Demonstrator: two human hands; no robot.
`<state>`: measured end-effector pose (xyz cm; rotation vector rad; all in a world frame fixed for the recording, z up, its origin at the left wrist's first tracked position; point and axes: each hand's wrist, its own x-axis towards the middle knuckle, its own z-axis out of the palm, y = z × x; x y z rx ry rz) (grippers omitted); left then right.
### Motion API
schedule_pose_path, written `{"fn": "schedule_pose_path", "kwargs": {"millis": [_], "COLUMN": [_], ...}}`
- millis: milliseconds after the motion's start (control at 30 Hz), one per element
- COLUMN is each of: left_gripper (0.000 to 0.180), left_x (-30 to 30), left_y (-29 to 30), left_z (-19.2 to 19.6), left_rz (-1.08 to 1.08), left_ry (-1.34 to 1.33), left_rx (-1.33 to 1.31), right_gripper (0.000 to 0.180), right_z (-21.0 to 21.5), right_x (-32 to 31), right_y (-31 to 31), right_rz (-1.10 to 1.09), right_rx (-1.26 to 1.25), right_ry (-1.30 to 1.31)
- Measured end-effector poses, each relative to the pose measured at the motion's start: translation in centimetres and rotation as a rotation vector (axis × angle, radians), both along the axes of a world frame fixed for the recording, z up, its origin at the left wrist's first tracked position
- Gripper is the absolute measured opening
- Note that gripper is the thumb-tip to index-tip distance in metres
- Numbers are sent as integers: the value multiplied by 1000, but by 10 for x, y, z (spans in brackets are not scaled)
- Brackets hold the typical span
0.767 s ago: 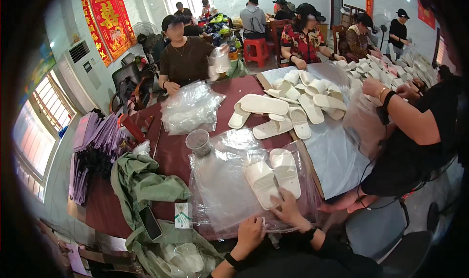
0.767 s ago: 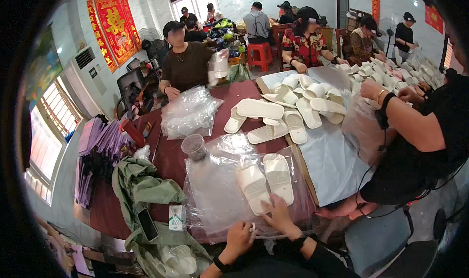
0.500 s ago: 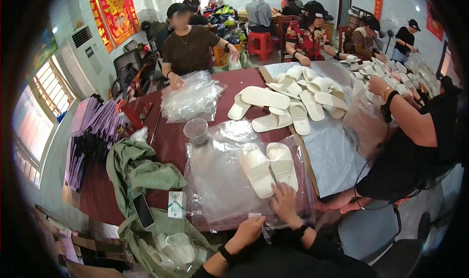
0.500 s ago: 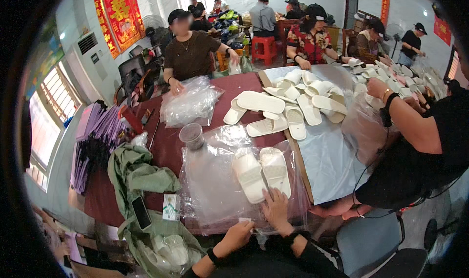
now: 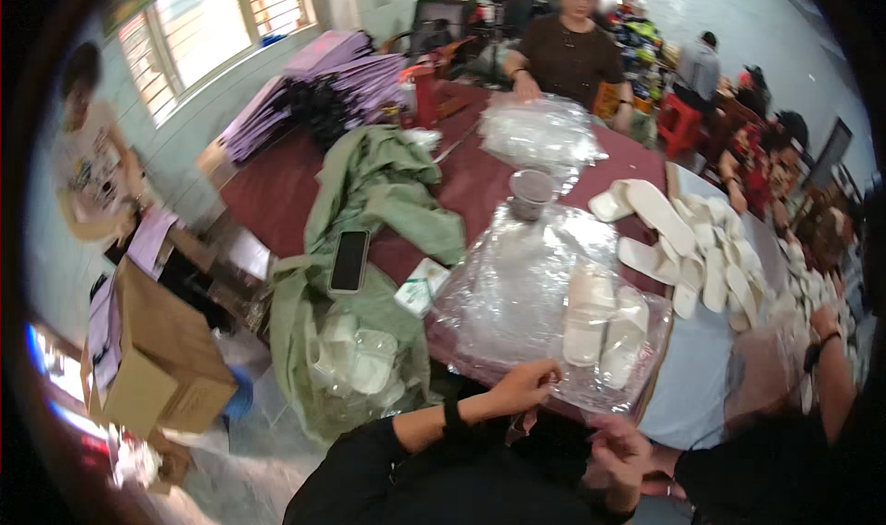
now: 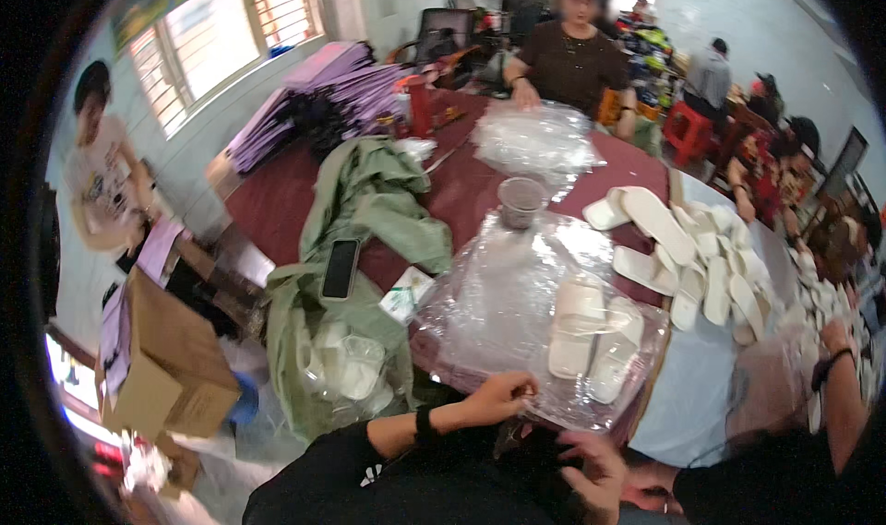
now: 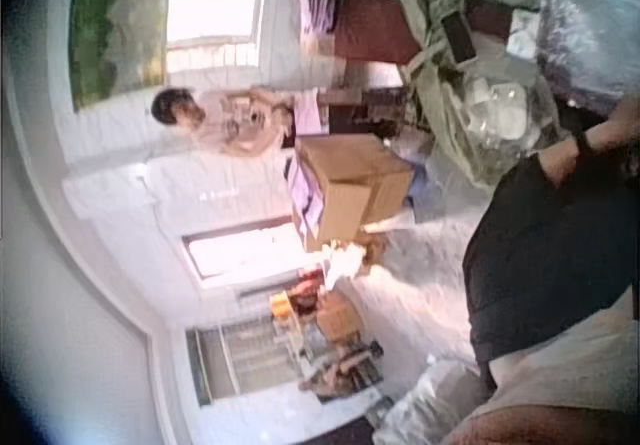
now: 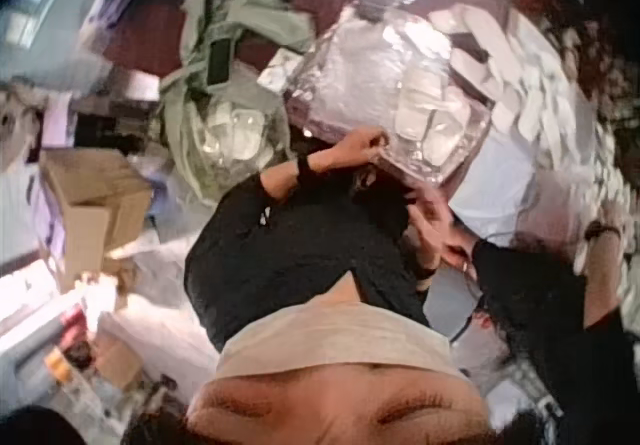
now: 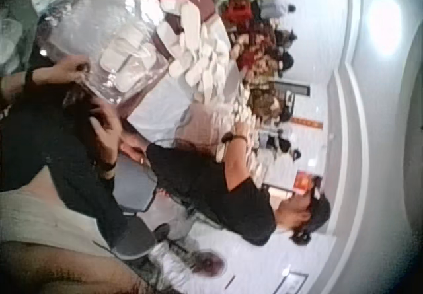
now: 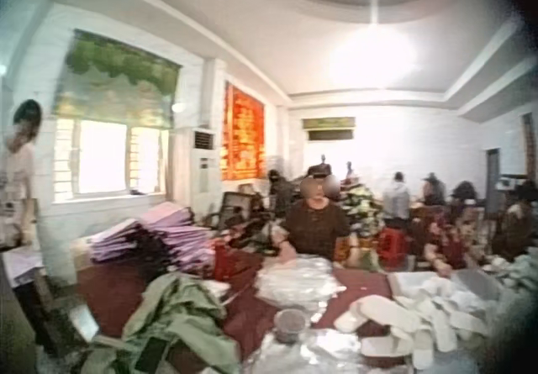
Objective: Packing white slippers into clear plastic bags and then into larger bags at a workshop table.
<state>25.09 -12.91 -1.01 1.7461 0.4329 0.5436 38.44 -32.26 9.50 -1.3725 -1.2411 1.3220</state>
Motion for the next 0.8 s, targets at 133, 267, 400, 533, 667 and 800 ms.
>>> {"fn": "schedule_pose_path", "kwargs": {"millis": [133, 267, 400, 533, 667, 800], "left_gripper": [13, 13, 27, 37, 53, 82], "left_x": [3, 4, -20, -74, -152, -231], "left_y": [-16, -28, -20, 11, 55, 67], "left_z": [45, 57, 67, 73, 81, 72], "left_rz": [-108, -196, -356, -22, 624, 1238], "left_ry": [51, -90, -119, 34, 673, 1486], "left_rx": [-188, -118, -30, 397, 646, 810], "right_gripper": [72, 71, 48, 46, 44, 42], "right_z": [-4, -83, -145, -116, -98, -98], "right_x": [-8, 8, 69, 55, 63, 30], "right_y": [28, 50, 32, 53, 41, 7], "right_rz": [-429, -535, -710, -622, -533, -432], "right_rx": [284, 277, 429, 472, 507, 542], "right_ry": [-1114, -1488, -1166, -818, -394, 29]}}
